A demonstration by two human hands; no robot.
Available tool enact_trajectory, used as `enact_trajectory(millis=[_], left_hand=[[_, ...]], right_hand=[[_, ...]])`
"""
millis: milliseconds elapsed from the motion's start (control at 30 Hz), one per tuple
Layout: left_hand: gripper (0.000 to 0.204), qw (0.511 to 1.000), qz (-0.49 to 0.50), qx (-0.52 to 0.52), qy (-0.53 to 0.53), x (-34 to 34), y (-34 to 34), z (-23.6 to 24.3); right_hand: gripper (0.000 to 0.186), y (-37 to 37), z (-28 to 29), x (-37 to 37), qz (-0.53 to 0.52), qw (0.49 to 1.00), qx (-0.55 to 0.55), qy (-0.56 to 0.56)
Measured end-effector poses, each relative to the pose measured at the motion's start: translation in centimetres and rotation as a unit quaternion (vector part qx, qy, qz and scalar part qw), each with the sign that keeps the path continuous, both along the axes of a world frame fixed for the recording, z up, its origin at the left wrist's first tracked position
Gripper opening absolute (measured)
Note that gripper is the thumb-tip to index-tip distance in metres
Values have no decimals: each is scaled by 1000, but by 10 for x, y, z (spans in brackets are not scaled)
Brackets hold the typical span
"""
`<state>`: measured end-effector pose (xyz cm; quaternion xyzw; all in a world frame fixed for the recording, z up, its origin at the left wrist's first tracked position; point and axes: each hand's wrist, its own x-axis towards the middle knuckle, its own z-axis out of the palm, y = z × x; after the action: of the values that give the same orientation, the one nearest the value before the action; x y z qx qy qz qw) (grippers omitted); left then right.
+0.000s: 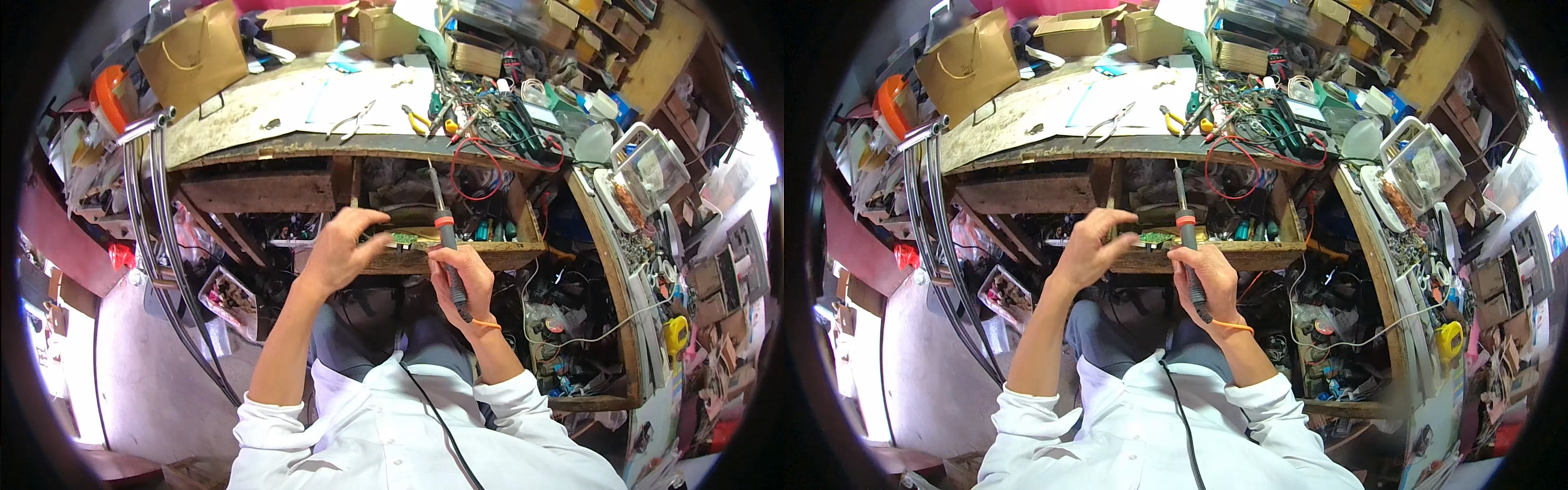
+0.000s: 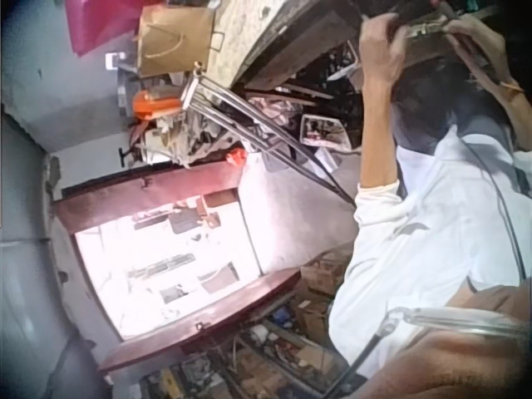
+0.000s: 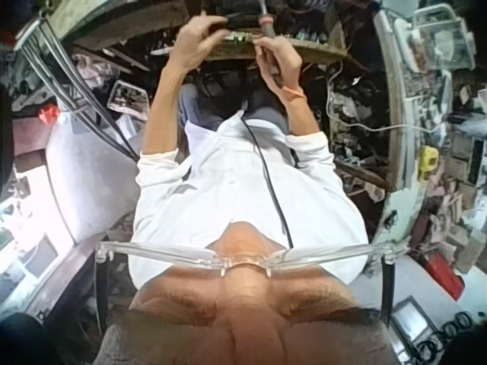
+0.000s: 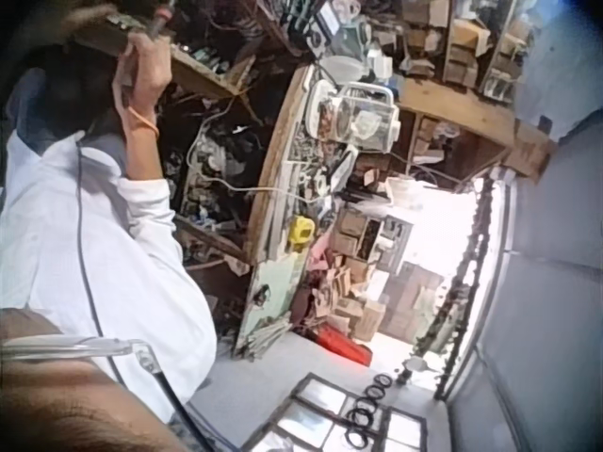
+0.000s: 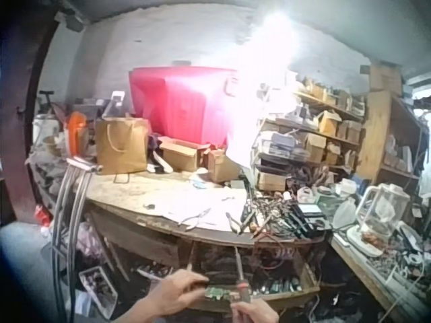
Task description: The person sits on the floor and uses a soldering iron to apply solder to multiple points on a green circuit board. They flip the board to work on both sides and use wire cutters to trim excess wire.
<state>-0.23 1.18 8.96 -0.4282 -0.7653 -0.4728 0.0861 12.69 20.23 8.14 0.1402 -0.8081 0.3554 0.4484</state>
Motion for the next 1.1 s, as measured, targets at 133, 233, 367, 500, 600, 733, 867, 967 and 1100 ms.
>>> enact_trajectory(millis=[133,233,367,500,600,733,867,967,1100], left_hand=[[24,997,-9,-50,61,4,3,-11],[16,998,24,38,51,-3,8,-14],[14,987,67,134,-62,5,3,6],[15,972,77,170,-146,16,-8,21],[18,920,23,269,-283,21,-16,20],[19,889,-5,299,-347,25,-28,16],[18,876,4,299,-380,29,-33,13],[22,872,31,312,-376,36,-34,18],[32,868,18,362,-338,38,-29,6]], right_hand=[[33,-1,-4,-1,7,1000,-14,-20],[34,-5,4,-4,2,1000,3,-2],[34,-5,9,-9,-15,999,-5,28],[34,-8,23,-11,-56,997,13,47],[32,-10,27,-12,-47,998,5,41],[28,-16,24,-8,-22,998,-52,3],[25,-25,17,-7,11,992,-123,-13],[26,-29,16,-6,10,993,-117,-17],[32,-32,18,-6,0,997,-72,9]])
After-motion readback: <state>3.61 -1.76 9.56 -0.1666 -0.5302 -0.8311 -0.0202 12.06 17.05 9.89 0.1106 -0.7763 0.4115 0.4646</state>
